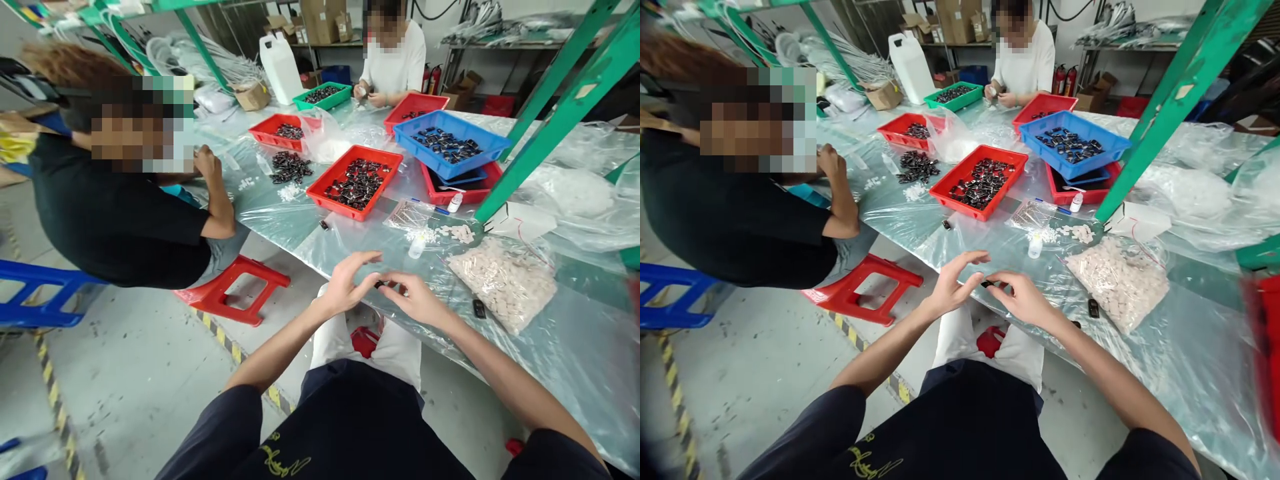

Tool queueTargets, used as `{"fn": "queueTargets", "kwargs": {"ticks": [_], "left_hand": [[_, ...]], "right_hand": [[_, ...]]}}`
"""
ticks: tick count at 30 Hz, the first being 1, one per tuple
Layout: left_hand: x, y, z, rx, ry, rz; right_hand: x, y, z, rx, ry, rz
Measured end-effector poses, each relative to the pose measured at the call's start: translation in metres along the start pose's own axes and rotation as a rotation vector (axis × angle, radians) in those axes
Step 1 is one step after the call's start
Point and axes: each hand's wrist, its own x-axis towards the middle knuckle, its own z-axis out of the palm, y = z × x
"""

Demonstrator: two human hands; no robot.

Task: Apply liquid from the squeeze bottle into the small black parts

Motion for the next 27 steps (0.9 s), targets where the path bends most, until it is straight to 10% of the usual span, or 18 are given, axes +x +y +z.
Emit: {"fn": "queueTargets", "kwargs": {"ticks": [9, 18, 22, 27], "left_hand": [[-0.046, -0.077, -0.056, -0.010, 0.349, -0.463], [-0.021, -0.133, -0.070, 0.109, 0.453, -0.456], [-0.029, -0.116, -0.071, 0.120, 0.601, -0.445], [-0.105, -0.049, -0.033, 0.074, 0.560, -0.586]], "right_hand": [[0.060, 0.031, 0.027, 0.345, 0.099, 0.254], [0.088, 0.048, 0.031, 0.402, 0.110, 0.407], [0.131, 0.056, 0.050, 0.136, 0.133, 0.264], [0.215, 0.052, 0.098, -0.079, 0.105, 0.160]]}}
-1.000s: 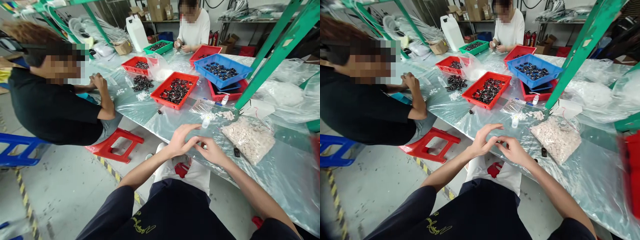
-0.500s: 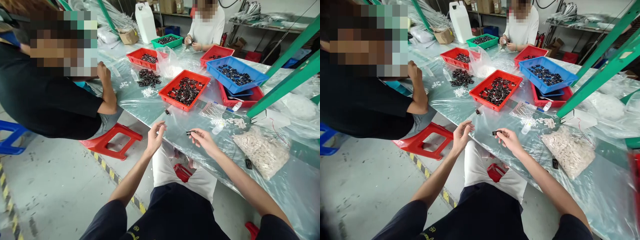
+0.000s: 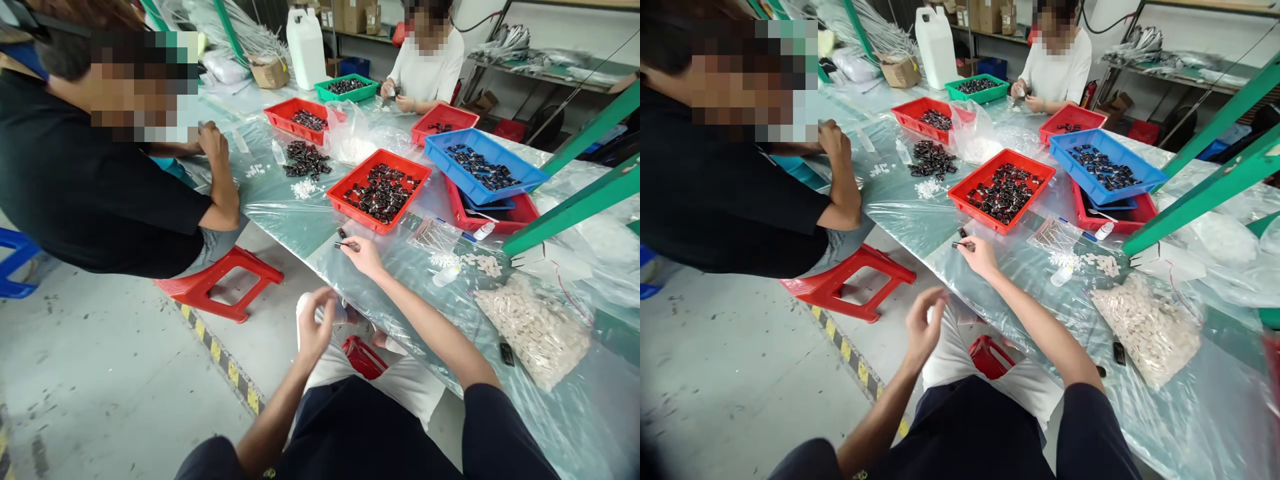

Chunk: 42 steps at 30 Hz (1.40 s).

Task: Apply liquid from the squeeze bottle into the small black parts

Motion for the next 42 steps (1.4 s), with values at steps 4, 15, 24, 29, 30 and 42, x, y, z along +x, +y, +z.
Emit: {"fn": "queueTargets", "kwargs": {"ticks": [4, 15, 24, 29, 30, 42], "left_hand": [[-0.071, -0.015, -0.017, -0.003, -0.201, -0.173], [-0.039, -0.007, -0.027, 0.011, -0.104, -0.050], [0.059, 0.047, 0.036, -0.006, -0.450, 0.261], [0.059, 0.072, 0.122, -0.085, -0.672, 0.373], [0.056, 0.075, 0.136, -0.093, -0.706, 0.390], [0.045, 0.082, 0.180, 0.039, -0.952, 0.554]], "right_hand": [[0.039, -0.018, 0.017, -0.097, -0.019, -0.057], [0.054, -0.040, -0.012, -0.644, -0.115, 0.035], [-0.112, 0.004, -0.125, 0.287, -0.053, 0.022], [-0.182, 0.030, -0.166, 0.262, 0.200, 0.063], [-0.189, 0.035, -0.171, 0.242, 0.236, 0.051], [-0.221, 0.080, -0.189, -0.127, 0.312, -0.191]]}}
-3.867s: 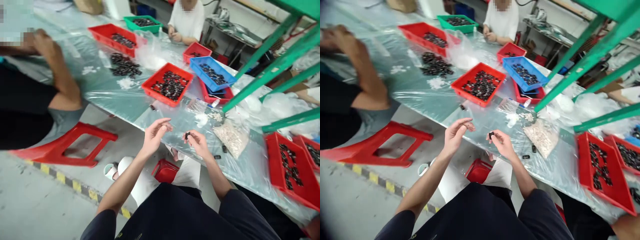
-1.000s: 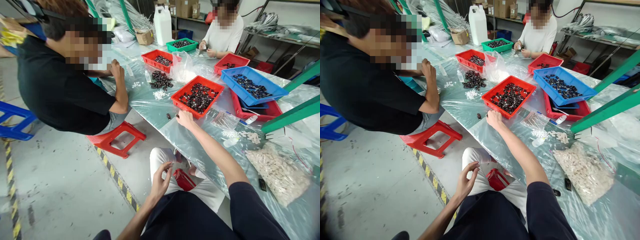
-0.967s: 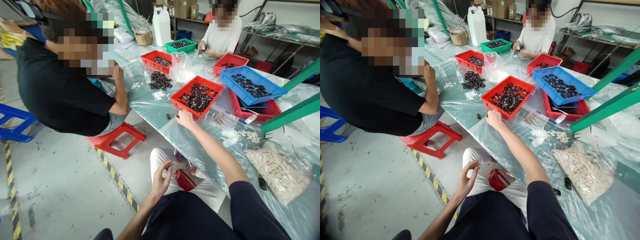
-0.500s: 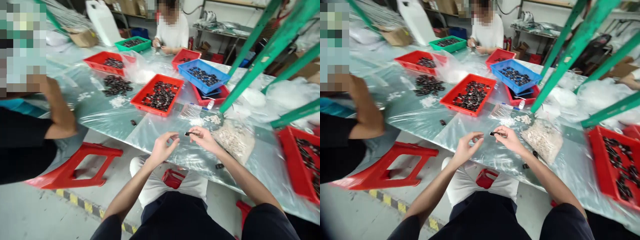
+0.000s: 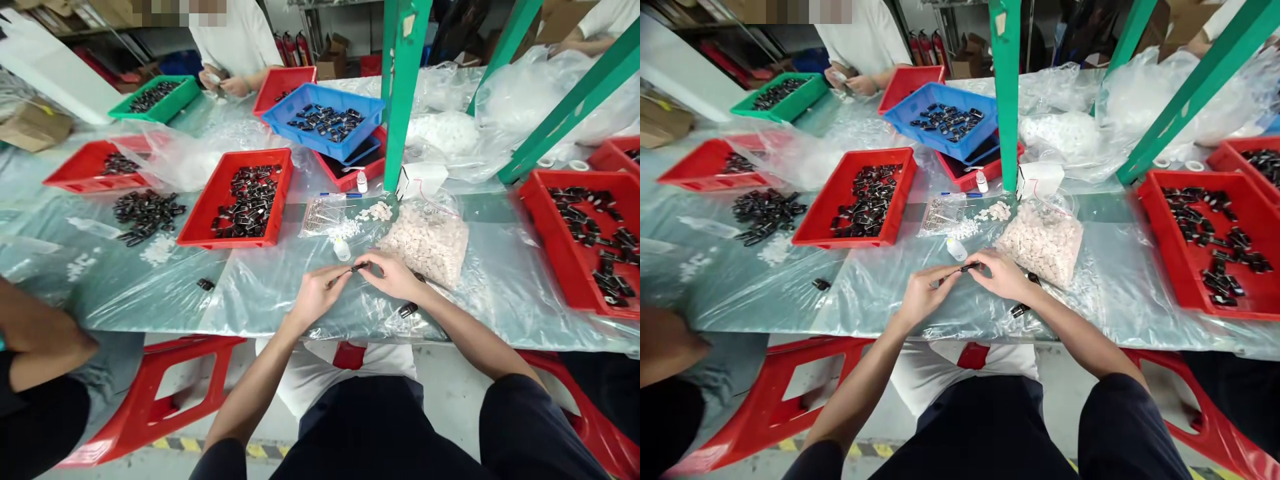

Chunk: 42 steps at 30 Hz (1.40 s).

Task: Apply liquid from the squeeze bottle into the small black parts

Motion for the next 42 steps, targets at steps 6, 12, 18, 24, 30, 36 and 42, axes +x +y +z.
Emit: {"fn": "queueTargets", "kwargs": {"ticks": [6, 12, 18, 24, 30, 36, 42], "left_hand": [[-0.004, -0.002, 0.008, -0.023, -0.078, -0.030], [-0.011, -0.012, 0.014, -0.061, 0.059, -0.135], [-0.013, -0.017, 0.009, 0.176, -0.073, -0.109], [-0.016, -0.022, 0.004, 0.134, -0.031, -0.128], [0.005, -0.031, -0.002, 0.058, 0.304, -0.208], [0.029, -0.046, 0.008, -0.055, 0.156, -0.210], [0.033, -0.053, 0.017, -0.145, 0.106, -0.236]], "right_hand": [[-0.006, 0.012, -0.002, -0.099, -0.066, -0.104], [-0.007, 0.016, 0.000, -0.058, -0.082, -0.063], [-0.006, 0.020, -0.002, -0.039, 0.004, 0.006], [-0.005, 0.017, -0.002, 0.030, 0.066, 0.049], [-0.006, 0.018, -0.001, 0.135, 0.095, 0.180], [-0.006, 0.024, -0.001, 0.223, 0.202, 0.185], [-0.005, 0.024, -0.001, 0.248, 0.234, 0.216]]}}
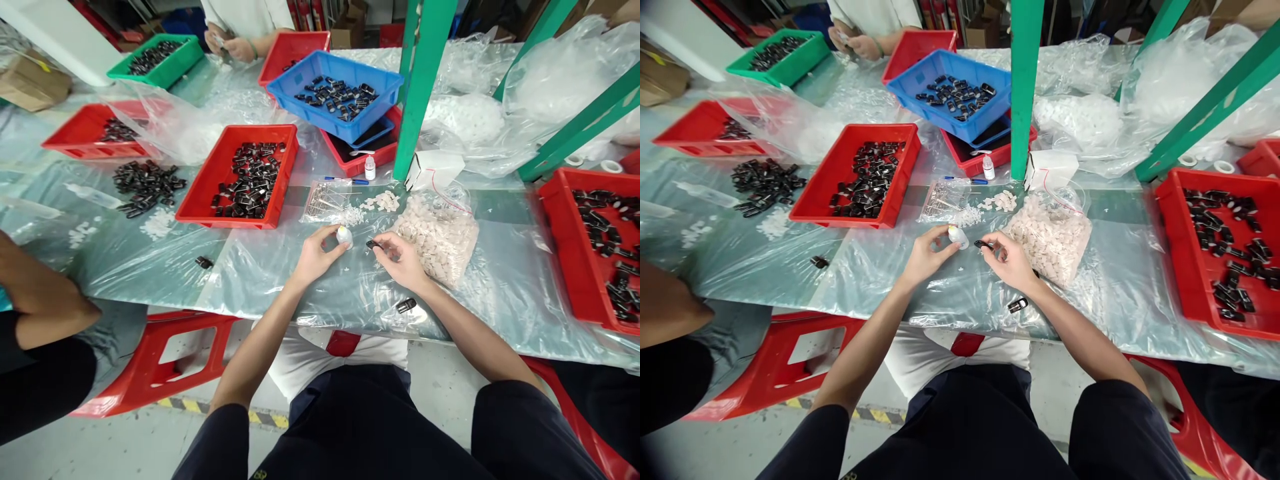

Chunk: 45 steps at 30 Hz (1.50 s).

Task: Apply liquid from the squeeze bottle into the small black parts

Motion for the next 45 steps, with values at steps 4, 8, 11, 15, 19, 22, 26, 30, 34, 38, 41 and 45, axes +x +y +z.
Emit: {"fn": "queueTargets", "kwargs": {"ticks": [4, 8, 11, 15, 19, 22, 26, 30, 34, 38, 41, 45], "left_hand": [[-0.001, -0.008, 0.003, -0.071, 0.025, -0.064], [0.000, -0.010, 0.004, -0.230, 0.097, -0.084], [0.002, -0.009, 0.002, -0.315, 0.135, -0.080], [0.002, -0.012, -0.001, -0.174, 0.124, -0.050], [0.000, -0.016, -0.002, -0.097, 0.070, -0.067], [-0.002, -0.017, -0.002, -0.079, 0.069, -0.057], [-0.001, -0.016, -0.002, -0.082, 0.067, -0.061], [-0.001, -0.016, 0.000, -0.100, 0.074, -0.069], [-0.002, -0.016, 0.000, -0.090, 0.077, -0.065], [-0.003, -0.016, 0.000, -0.089, 0.075, -0.066], [-0.004, -0.016, 0.000, -0.089, 0.074, -0.065], [-0.006, -0.015, 0.001, -0.088, 0.078, -0.069]], "right_hand": [[0.000, -0.006, 0.003, 0.027, 0.021, -0.010], [-0.001, -0.006, 0.005, 0.053, 0.008, -0.003], [-0.001, -0.003, 0.005, 0.090, -0.014, 0.016], [-0.001, -0.002, 0.004, 0.103, -0.013, 0.026], [0.000, -0.009, -0.001, 0.099, -0.026, -0.003], [0.001, -0.015, -0.006, 0.105, -0.013, -0.007], [0.003, -0.017, -0.009, 0.181, 0.024, 0.028], [0.003, -0.015, -0.008, 0.237, -0.013, 0.066], [0.003, -0.014, -0.006, 0.250, -0.040, 0.085], [0.002, -0.013, -0.004, 0.277, -0.052, 0.095], [0.002, -0.012, -0.004, 0.277, -0.064, 0.101], [0.002, -0.010, -0.003, 0.264, -0.078, 0.107]]}}
